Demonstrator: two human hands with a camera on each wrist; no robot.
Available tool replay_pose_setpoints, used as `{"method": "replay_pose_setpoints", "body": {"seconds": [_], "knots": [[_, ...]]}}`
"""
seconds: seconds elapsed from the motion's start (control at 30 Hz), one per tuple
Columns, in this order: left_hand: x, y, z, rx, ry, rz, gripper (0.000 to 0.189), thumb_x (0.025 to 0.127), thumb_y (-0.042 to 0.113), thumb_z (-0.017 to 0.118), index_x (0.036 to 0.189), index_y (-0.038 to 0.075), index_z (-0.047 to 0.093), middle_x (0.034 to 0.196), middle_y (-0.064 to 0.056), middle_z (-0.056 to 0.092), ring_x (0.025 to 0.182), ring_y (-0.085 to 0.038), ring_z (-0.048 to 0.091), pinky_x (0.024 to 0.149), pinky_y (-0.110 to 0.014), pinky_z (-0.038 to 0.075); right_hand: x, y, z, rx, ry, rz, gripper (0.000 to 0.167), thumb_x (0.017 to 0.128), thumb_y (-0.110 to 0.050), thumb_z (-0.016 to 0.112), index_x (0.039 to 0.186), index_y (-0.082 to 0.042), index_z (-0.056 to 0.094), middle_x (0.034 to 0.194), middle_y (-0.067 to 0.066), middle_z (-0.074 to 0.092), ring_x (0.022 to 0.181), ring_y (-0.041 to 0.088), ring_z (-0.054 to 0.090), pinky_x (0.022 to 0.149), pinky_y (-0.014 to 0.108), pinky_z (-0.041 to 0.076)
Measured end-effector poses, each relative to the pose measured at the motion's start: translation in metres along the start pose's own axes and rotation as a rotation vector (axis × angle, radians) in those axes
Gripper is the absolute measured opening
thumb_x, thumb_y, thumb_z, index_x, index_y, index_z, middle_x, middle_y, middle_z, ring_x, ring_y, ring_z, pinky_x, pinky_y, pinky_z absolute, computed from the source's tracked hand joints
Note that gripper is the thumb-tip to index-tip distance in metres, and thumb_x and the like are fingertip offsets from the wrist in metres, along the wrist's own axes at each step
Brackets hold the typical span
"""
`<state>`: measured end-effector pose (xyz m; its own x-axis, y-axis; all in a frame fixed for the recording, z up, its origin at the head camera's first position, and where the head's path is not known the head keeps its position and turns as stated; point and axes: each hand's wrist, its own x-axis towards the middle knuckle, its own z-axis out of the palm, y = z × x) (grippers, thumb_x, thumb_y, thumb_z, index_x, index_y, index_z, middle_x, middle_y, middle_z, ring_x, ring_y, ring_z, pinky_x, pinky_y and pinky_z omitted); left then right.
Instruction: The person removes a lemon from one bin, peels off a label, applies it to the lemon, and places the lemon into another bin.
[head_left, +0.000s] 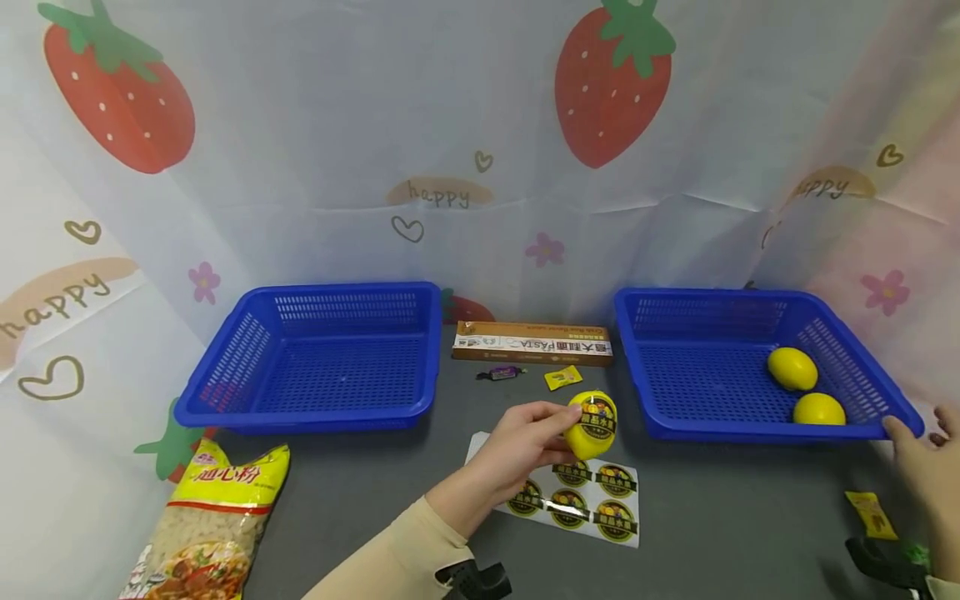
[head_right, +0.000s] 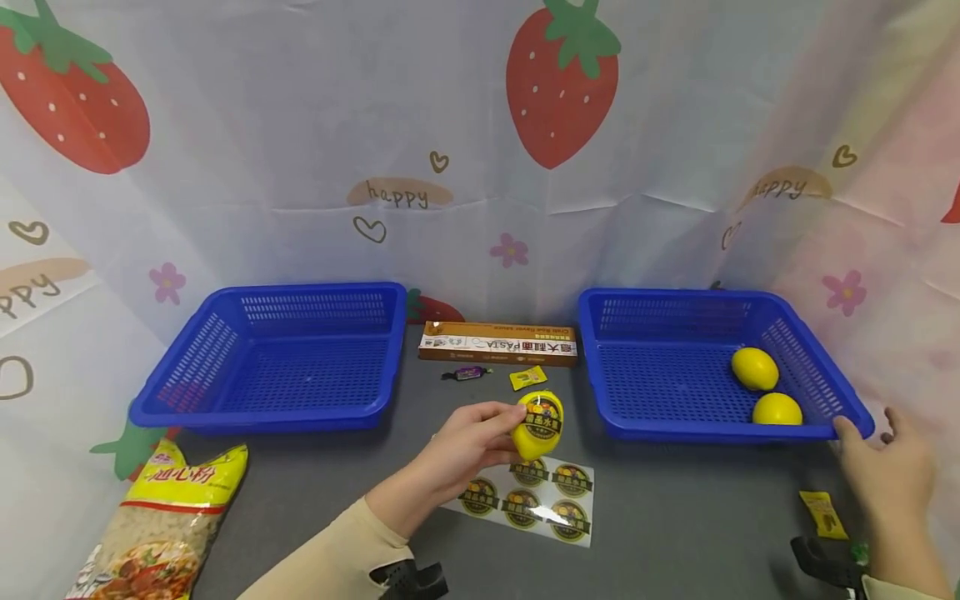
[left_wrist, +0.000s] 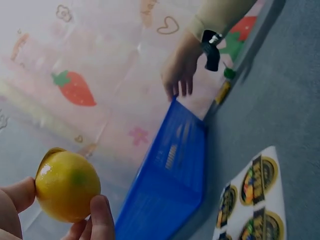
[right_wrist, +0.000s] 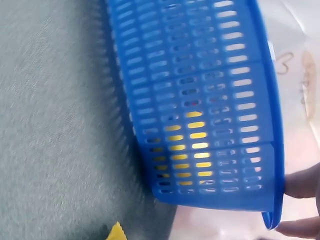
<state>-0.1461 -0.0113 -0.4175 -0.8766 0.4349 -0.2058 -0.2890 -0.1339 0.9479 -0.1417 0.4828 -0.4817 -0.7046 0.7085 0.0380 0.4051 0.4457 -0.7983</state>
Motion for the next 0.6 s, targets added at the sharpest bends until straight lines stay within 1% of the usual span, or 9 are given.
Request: {"method": "replay_pose_setpoints", "body": {"seconds": [0.03, 0.1, 0.13, 0.2, 0.27, 0.33, 0.47, 0.5, 0.6], "knots": [[0.004, 0.001, 0.004, 0.003, 0.000, -0.005, 0.043, 0.100, 0.034, 0.065, 0.124, -0.002, 0.064, 0.115, -0.015, 0.069, 0.096, -0.025, 0.073, 0.089, -0.040, 0.060, 0.010, 0.010, 0.004, 0.021, -0.015, 0.012, 0.067, 0.107, -0.031, 0.038, 0.163, -0.011, 0.008, 0.167, 0.023, 0.011, 0.152, 0.042, 0.022, 0.120, 0.054, 0.029], [0.012, 0.004, 0.014, -0.001, 0.001, -0.016, 0.043, 0.099, 0.034, 0.066, 0.122, -0.001, 0.065, 0.113, -0.014, 0.070, 0.094, -0.023, 0.073, 0.086, -0.038, 0.061, 0.028, 0.028, 0.010, 0.056, -0.057, 0.005, 0.065, 0.107, -0.032, 0.036, 0.163, -0.013, 0.007, 0.166, 0.023, 0.017, 0.148, 0.033, 0.034, 0.114, 0.033, 0.041], [0.017, 0.007, 0.019, -0.004, 0.001, -0.020, 0.042, 0.098, 0.034, 0.067, 0.121, -0.001, 0.066, 0.112, -0.013, 0.071, 0.093, -0.023, 0.073, 0.086, -0.038, 0.061, 0.035, 0.034, 0.011, 0.070, -0.078, -0.016, 0.065, 0.108, -0.032, 0.035, 0.163, -0.012, 0.008, 0.164, 0.026, 0.020, 0.144, 0.030, 0.041, 0.106, 0.024, 0.046], [0.027, 0.010, 0.030, -0.007, 0.005, -0.029, 0.041, 0.098, 0.035, 0.068, 0.119, 0.000, 0.067, 0.109, -0.012, 0.072, 0.089, -0.020, 0.074, 0.084, -0.037, 0.061, 0.045, 0.043, 0.014, 0.095, -0.106, -0.067, 0.063, 0.108, -0.030, 0.035, 0.163, -0.012, 0.009, 0.160, 0.031, 0.024, 0.134, 0.021, 0.050, 0.086, 0.008, 0.050], [0.037, 0.013, 0.041, -0.011, 0.026, -0.039, 0.038, 0.096, 0.034, 0.070, 0.114, 0.001, 0.069, 0.103, -0.010, 0.072, 0.083, -0.019, 0.073, 0.082, -0.036, 0.062, 0.050, 0.048, 0.015, 0.120, -0.127, -0.104, 0.063, 0.108, -0.028, 0.035, 0.163, -0.013, 0.008, 0.159, 0.034, 0.024, 0.130, 0.015, 0.051, 0.069, -0.002, 0.044], [0.047, 0.015, 0.052, 0.002, 0.053, -0.047, 0.035, 0.095, 0.034, 0.071, 0.108, 0.002, 0.070, 0.096, -0.009, 0.073, 0.076, -0.017, 0.071, 0.078, -0.034, 0.062, 0.051, 0.051, 0.015, 0.133, -0.133, -0.124, 0.063, 0.108, -0.027, 0.036, 0.163, -0.011, 0.008, 0.157, 0.035, 0.024, 0.122, 0.007, 0.054, 0.064, -0.002, 0.045], [0.064, 0.018, 0.072, 0.041, 0.122, -0.055, 0.032, 0.091, 0.036, 0.076, 0.095, 0.005, 0.072, 0.085, -0.008, 0.072, 0.066, -0.016, 0.068, 0.071, -0.032, 0.063, 0.049, 0.055, 0.016, 0.133, -0.137, -0.165, 0.061, 0.108, -0.026, 0.036, 0.162, -0.007, 0.014, 0.151, 0.038, 0.029, 0.107, -0.003, 0.053, 0.063, -0.001, 0.046], [0.068, 0.019, 0.076, 0.052, 0.140, -0.053, 0.031, 0.090, 0.036, 0.077, 0.093, 0.005, 0.072, 0.083, -0.007, 0.072, 0.065, -0.016, 0.067, 0.070, -0.032, 0.062, 0.049, 0.055, 0.016, 0.132, -0.136, -0.173, 0.061, 0.108, -0.025, 0.036, 0.162, -0.006, 0.015, 0.150, 0.038, 0.030, 0.105, -0.004, 0.053, 0.064, -0.001, 0.046], [0.077, 0.022, 0.088, 0.091, 0.190, -0.050, 0.032, 0.087, 0.038, 0.080, 0.087, 0.007, 0.071, 0.081, -0.006, 0.070, 0.063, -0.016, 0.067, 0.065, -0.029, 0.062, 0.050, 0.057, 0.017, 0.136, -0.140, -0.171, 0.061, 0.108, -0.026, 0.036, 0.162, -0.008, 0.014, 0.152, 0.038, 0.028, 0.111, 0.001, 0.054, 0.065, 0.000, 0.047]]}}
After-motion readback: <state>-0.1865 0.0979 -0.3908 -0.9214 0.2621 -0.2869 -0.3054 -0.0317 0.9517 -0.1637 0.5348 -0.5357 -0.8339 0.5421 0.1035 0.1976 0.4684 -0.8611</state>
